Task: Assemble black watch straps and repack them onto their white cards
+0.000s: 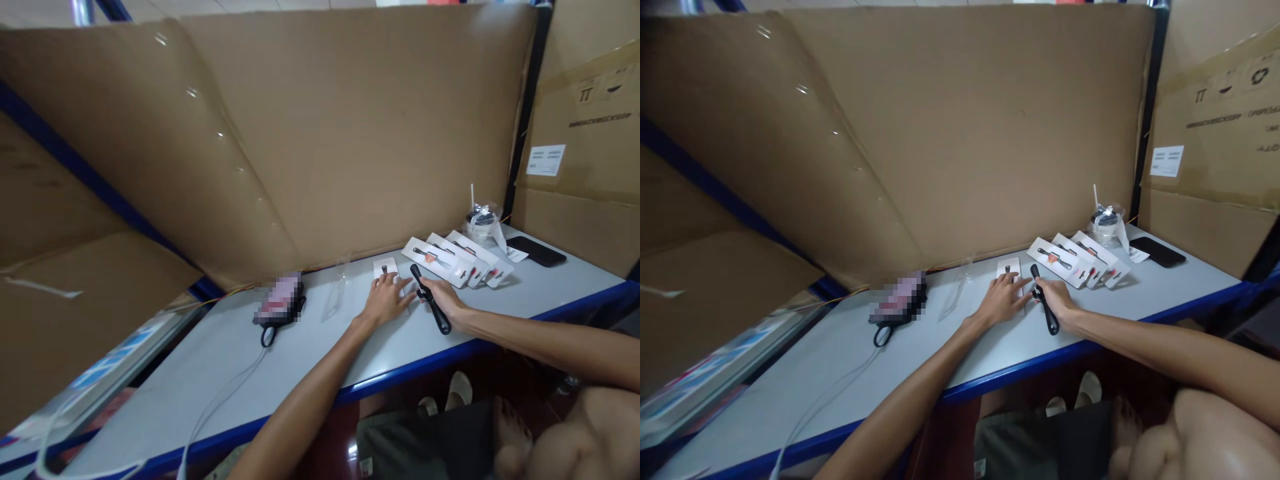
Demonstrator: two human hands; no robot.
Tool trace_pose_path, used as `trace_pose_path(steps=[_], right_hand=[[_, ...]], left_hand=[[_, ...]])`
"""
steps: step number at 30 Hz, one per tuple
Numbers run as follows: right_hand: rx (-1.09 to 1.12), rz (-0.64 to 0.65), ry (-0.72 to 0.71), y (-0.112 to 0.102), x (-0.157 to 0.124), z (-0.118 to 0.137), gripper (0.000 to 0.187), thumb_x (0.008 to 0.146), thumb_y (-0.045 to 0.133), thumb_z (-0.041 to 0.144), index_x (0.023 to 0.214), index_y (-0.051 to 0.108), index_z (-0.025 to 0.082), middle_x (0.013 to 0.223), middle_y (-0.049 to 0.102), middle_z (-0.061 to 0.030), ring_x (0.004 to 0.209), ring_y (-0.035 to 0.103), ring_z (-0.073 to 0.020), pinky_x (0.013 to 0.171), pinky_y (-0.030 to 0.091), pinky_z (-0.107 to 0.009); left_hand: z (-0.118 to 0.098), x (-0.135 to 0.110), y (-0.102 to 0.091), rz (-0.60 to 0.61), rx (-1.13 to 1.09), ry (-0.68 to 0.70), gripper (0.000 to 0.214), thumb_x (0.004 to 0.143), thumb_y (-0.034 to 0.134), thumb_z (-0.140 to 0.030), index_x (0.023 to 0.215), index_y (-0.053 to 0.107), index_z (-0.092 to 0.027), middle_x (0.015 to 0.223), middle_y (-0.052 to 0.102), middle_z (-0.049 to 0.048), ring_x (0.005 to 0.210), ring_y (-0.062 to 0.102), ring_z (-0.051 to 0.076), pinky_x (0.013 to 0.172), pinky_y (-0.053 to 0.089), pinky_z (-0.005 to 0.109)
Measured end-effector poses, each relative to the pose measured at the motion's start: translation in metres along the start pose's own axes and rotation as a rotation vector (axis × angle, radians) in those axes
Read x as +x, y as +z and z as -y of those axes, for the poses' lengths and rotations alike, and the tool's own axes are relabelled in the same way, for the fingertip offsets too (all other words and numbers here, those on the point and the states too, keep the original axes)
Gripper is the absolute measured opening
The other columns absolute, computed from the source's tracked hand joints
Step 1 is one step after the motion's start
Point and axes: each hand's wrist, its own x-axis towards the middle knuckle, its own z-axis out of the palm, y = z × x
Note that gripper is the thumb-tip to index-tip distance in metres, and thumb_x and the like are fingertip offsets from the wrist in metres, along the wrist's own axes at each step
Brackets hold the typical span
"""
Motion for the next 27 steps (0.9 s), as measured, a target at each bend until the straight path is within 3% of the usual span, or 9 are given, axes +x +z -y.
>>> trace_pose_path(steps=[9,16,20,24,27], right_hand=[[0.004,0.059,0.036,-0.002,-0.005,0.006,0.03,0.097,0.062,0.035,0.073,0.064,0.017,0.069,0.068,-0.0043,0.062,0.062,-0.0151,0.054,0.042,-0.025],[-0.023,0.09,0.084,-0.001,-0.004,0.006,0.038,0.104,0.053,0.038,0.076,0.064,0.016,0.073,0.07,-0.0044,0.065,0.065,-0.0131,0.051,0.035,-0.022],[-0.056,0.1,0.092,-0.002,-0.005,0.008,0.041,0.105,0.051,0.039,0.075,0.065,0.016,0.071,0.071,-0.005,0.061,0.06,-0.0122,0.051,0.033,-0.022],[-0.101,0.106,0.085,-0.004,-0.003,0.006,0.042,0.106,0.051,0.041,0.076,0.066,0.015,0.068,0.071,-0.0053,0.055,0.053,-0.0113,0.049,0.03,-0.023],[-0.087,0.117,0.073,-0.004,0.0,0.002,0.041,0.105,0.053,0.043,0.078,0.067,0.016,0.074,0.073,-0.0061,0.058,0.059,-0.0123,0.05,0.033,-0.023]], left_hand=[[0.035,0.005,0.004,-0.004,0.143,-0.238,0.041,0.104,0.041,-0.032,0.129,0.069,-0.016,0.138,0.063,0.0222,0.132,0.054,0.036,0.111,0.04,0.051],[0.053,0.007,0.006,-0.033,0.259,-0.397,0.053,0.104,0.036,-0.04,0.119,0.077,-0.009,0.134,0.065,0.0274,0.127,0.057,0.044,0.103,0.044,0.054],[0.056,0.009,0.009,-0.066,0.275,-0.436,0.054,0.104,0.036,-0.043,0.113,0.08,-0.013,0.132,0.065,0.0264,0.127,0.056,0.044,0.102,0.043,0.055],[0.063,0.011,0.007,-0.076,0.242,-0.399,0.052,0.105,0.035,-0.041,0.12,0.078,-0.015,0.141,0.061,0.0244,0.13,0.055,0.04,0.104,0.044,0.054],[0.067,0.011,0.004,-0.046,0.179,-0.372,0.052,0.106,0.033,-0.04,0.12,0.077,-0.017,0.14,0.064,0.0218,0.13,0.056,0.04,0.106,0.043,0.056]])
